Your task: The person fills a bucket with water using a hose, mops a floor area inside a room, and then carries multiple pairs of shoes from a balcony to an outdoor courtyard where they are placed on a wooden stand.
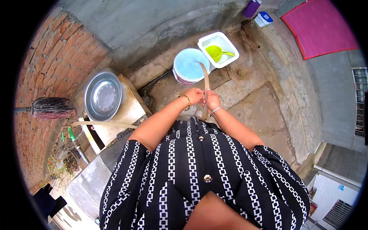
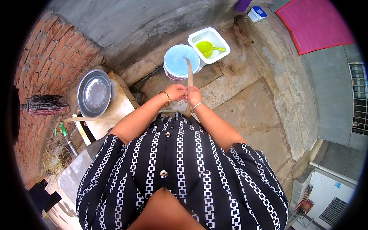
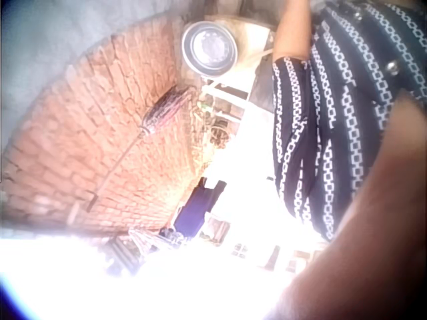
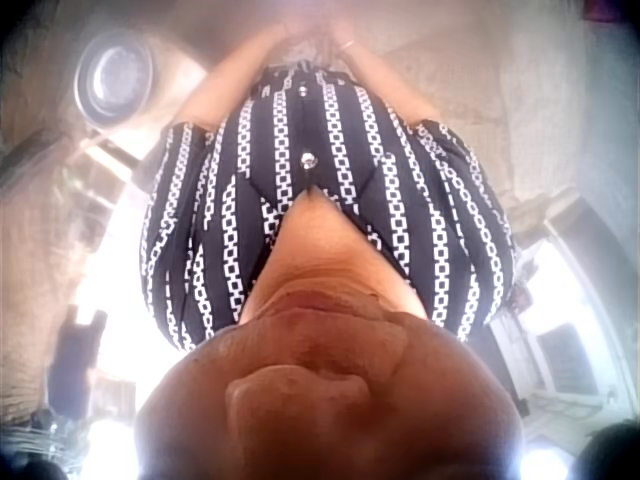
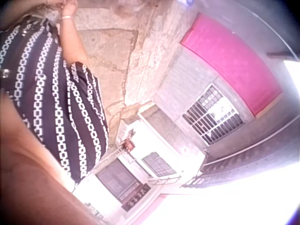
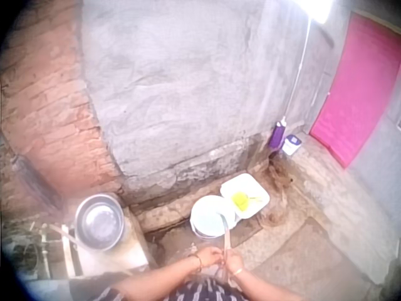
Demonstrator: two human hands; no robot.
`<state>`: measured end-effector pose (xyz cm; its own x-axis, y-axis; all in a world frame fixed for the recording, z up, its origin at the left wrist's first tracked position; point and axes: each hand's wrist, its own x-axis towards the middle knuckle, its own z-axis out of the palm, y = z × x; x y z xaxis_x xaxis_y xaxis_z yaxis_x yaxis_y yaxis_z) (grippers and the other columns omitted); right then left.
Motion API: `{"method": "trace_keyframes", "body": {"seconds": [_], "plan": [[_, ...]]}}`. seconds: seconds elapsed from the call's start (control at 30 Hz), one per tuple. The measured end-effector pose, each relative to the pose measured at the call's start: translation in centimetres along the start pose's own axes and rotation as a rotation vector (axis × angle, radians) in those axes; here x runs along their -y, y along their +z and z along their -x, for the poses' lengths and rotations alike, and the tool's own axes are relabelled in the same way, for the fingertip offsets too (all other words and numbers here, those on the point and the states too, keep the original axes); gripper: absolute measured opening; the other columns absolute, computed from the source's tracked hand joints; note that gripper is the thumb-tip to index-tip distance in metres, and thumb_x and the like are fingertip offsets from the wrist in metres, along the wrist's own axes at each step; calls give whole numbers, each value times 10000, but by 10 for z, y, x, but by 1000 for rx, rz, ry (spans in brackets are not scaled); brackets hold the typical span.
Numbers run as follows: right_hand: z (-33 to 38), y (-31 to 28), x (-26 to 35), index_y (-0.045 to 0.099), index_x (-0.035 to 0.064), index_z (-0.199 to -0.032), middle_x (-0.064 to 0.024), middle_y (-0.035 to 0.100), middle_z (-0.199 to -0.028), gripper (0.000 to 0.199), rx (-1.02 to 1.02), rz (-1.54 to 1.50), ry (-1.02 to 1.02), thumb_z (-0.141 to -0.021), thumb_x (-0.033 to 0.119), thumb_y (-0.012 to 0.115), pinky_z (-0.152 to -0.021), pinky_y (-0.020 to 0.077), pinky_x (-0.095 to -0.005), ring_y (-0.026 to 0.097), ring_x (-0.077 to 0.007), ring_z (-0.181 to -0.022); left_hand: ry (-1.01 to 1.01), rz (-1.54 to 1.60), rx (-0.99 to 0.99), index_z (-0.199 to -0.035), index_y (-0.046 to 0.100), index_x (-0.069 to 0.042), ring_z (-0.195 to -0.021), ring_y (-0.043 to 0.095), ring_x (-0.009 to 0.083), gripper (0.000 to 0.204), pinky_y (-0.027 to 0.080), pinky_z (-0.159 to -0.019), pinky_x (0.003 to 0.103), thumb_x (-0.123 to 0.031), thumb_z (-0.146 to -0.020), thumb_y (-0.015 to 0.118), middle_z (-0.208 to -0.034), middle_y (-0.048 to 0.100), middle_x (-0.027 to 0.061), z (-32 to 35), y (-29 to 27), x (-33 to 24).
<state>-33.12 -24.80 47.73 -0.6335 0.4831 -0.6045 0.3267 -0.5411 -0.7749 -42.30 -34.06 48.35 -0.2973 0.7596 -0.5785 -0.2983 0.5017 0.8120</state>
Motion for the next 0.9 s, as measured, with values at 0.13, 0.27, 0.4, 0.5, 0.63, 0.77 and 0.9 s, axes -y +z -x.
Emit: {"method": "trace_keyframes", "body": {"seconds": [0.13,0.27,0.4,0.5,0.63,0.77,0.9], "plan": [[-1,1,0,493,-5,-869,-30,441,-549,300,0,-9,4,-927,256,359,-363,341,-268,385,-121,-400,2,25,12,-932,574,-51,-703,590,73,136,451,-577,193,-140,-837,536,-796,626,6,-4,-2,4],[-2,0,1,492,-2,-860,-30,441,-548,303,-9,-15,17,-927,261,356,-365,341,-269,387,-121,-400,-8,20,0,-932,574,-52,-701,590,73,134,450,-576,195,-138,-838,534,-795,626,5,-3,-1,-1],[-2,3,4,492,-3,-853,-30,442,-546,304,-7,-10,17,-924,260,356,-364,339,-268,385,-120,-398,5,13,16,-926,575,-56,-697,588,71,128,446,-573,196,-137,-838,531,-791,626,5,-6,-3,0],[-5,3,3,493,-5,-854,-31,442,-543,303,0,6,7,-923,256,355,-362,336,-268,382,-119,-395,17,19,6,-919,576,-60,-698,586,71,125,442,-570,196,-141,-836,529,-787,625,3,-8,-5,3],[-7,6,3,489,-6,-860,-33,440,-542,296,-3,17,7,-920,252,358,-358,330,-271,377,-119,-392,37,42,2,-913,578,-63,-697,582,71,128,440,-570,199,-150,-833,530,-782,621,4,-11,-9,7],[-12,-2,4,490,33,-919,-18,460,-586,291,10,23,69,-930,293,359,-401,359,-269,400,-114,-431,23,7,-6,-946,578,-56,-694,581,79,162,446,-576,201,-161,-831,536,-789,618,7,-9,-6,-3],[-14,-11,14,482,39,-927,-16,451,-594,283,-48,-19,27,-928,293,358,-409,361,-276,398,-114,-438,0,23,19,-1008,563,-41,-706,593,95,218,464,-592,211,-163,-828,546,-839,618,22,-18,3,-11]]}}
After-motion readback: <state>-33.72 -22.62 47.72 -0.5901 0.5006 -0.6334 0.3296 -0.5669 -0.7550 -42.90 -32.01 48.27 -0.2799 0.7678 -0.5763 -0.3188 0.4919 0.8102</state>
